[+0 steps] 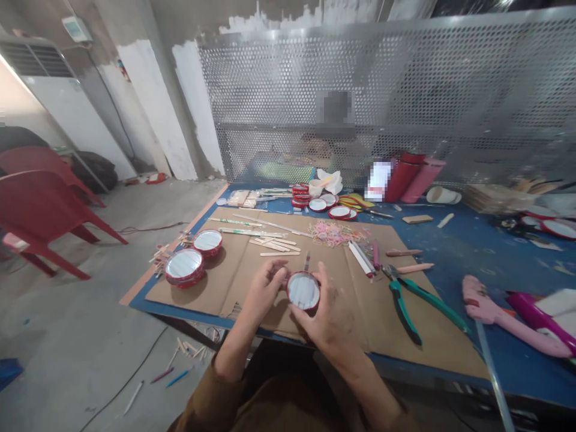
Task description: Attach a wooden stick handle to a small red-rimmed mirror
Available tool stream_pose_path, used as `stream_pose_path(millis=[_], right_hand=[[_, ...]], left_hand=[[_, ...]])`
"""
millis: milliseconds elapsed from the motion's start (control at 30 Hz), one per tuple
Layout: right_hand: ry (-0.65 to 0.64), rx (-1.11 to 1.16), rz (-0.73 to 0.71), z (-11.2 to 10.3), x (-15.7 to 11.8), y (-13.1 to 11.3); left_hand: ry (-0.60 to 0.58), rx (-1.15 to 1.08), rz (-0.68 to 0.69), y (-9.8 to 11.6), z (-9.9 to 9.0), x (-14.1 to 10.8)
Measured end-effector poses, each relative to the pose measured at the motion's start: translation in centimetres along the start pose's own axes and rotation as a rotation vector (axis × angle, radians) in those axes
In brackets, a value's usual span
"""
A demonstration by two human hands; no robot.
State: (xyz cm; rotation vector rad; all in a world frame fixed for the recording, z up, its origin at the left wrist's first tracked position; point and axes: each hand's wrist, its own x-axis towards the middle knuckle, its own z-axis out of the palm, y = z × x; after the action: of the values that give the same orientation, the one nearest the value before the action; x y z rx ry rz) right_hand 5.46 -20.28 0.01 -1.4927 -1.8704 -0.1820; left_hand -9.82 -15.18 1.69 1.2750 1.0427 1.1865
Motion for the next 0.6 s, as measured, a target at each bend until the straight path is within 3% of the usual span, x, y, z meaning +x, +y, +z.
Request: stream_pose_path(millis=[167, 367, 467, 600], right_hand=[[-0.165, -0.03, 0.149, -1.7, 1.0, 3.3], [-0.019, 0.058, 0.215, -4.7, 3.5, 6.9], [-0.094, 0.032, 0.182, -4.8, 5.9, 6.5], [-0.352, 0.027, 0.042, -3.0, 10.0, 4.0]], left_hand=[[-0.005, 0.128, -0.014, -0.3, 0.1, -0.2], [-0.068, 0.286, 0.038, -0.3, -0.2, 0.1], [-0.117, 0.293, 0.017, 0.0, -0.4, 0.4], [-0.255, 0.189, -0.072, 0.5, -1.0, 0.9]])
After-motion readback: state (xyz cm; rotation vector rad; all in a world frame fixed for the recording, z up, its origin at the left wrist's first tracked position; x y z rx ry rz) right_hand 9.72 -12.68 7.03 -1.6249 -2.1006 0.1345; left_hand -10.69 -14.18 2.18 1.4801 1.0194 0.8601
